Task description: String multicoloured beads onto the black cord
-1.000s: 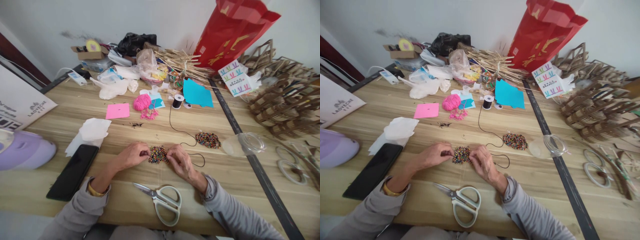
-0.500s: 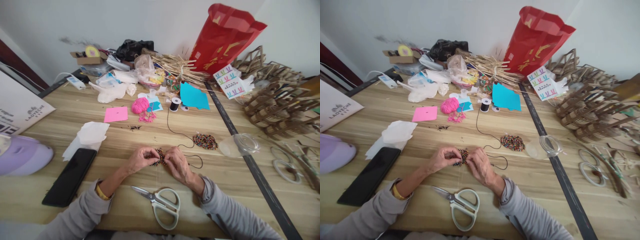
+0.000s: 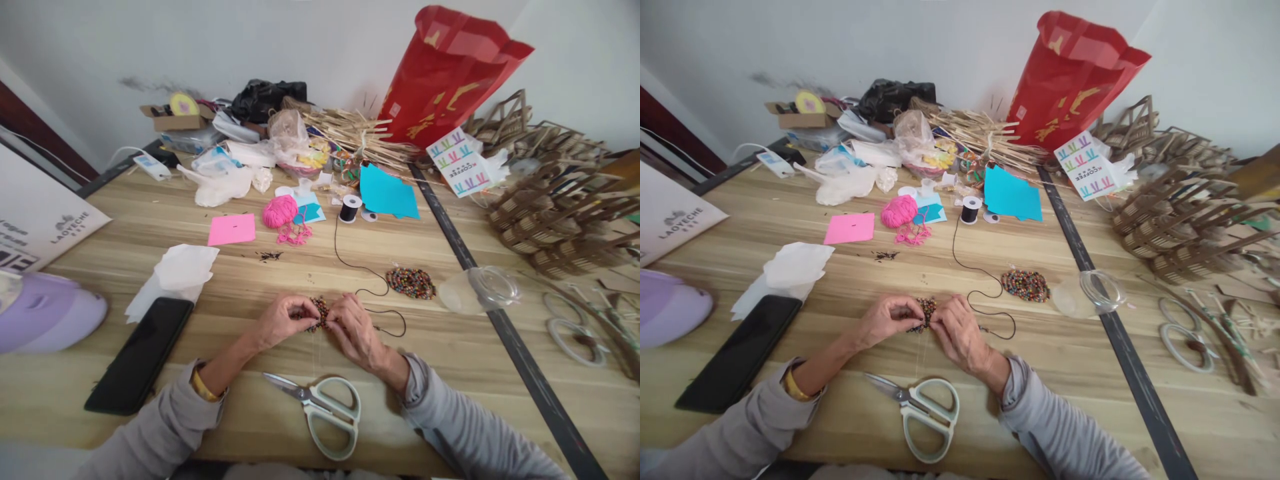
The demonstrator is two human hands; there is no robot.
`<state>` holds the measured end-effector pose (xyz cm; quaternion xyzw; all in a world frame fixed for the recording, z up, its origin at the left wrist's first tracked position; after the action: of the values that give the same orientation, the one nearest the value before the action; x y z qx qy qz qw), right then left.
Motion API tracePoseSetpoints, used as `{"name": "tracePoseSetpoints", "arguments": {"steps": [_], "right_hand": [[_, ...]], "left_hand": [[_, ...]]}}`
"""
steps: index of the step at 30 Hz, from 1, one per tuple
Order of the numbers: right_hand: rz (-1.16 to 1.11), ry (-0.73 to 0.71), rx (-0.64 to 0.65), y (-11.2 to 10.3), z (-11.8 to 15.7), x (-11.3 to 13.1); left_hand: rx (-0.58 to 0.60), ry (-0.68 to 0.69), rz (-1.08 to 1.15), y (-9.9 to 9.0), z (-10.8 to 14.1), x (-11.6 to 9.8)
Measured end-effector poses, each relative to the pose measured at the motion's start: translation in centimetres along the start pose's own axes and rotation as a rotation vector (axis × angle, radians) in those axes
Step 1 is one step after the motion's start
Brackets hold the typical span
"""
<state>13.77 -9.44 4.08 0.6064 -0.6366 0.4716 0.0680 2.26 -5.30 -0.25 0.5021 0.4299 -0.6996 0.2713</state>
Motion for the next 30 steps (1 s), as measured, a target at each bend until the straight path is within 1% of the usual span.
{"name": "tracePoseSetpoints", "arguments": {"steps": [5,15,30], "right_hand": [[0.013,0.003,0.008,0.03,-0.01,0.05],[0.032,-0.005,0.025,0.28,0.06,-0.08],[0.046,-0.008,0.031,0.36,0.03,0.06]], "left_hand": [[0.001,-0.018,0.009,0.06,0.03,0.16],[0.028,-0.062,0.102,0.43,0.02,0.88],[0.016,-0.05,0.066,0.31,-0.12,0.64]]}}
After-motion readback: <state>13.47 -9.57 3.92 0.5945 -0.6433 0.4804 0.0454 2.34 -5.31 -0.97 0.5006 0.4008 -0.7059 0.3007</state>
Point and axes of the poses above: each hand's wrist, its own z-axis away from the middle knuckle, its own y-axis out of the palm, x = y × z, the point moved 9 cm from there along -z, towards the middle knuckle, and after that the axes turned 13 degrees about -z, right-handed, at the moved point
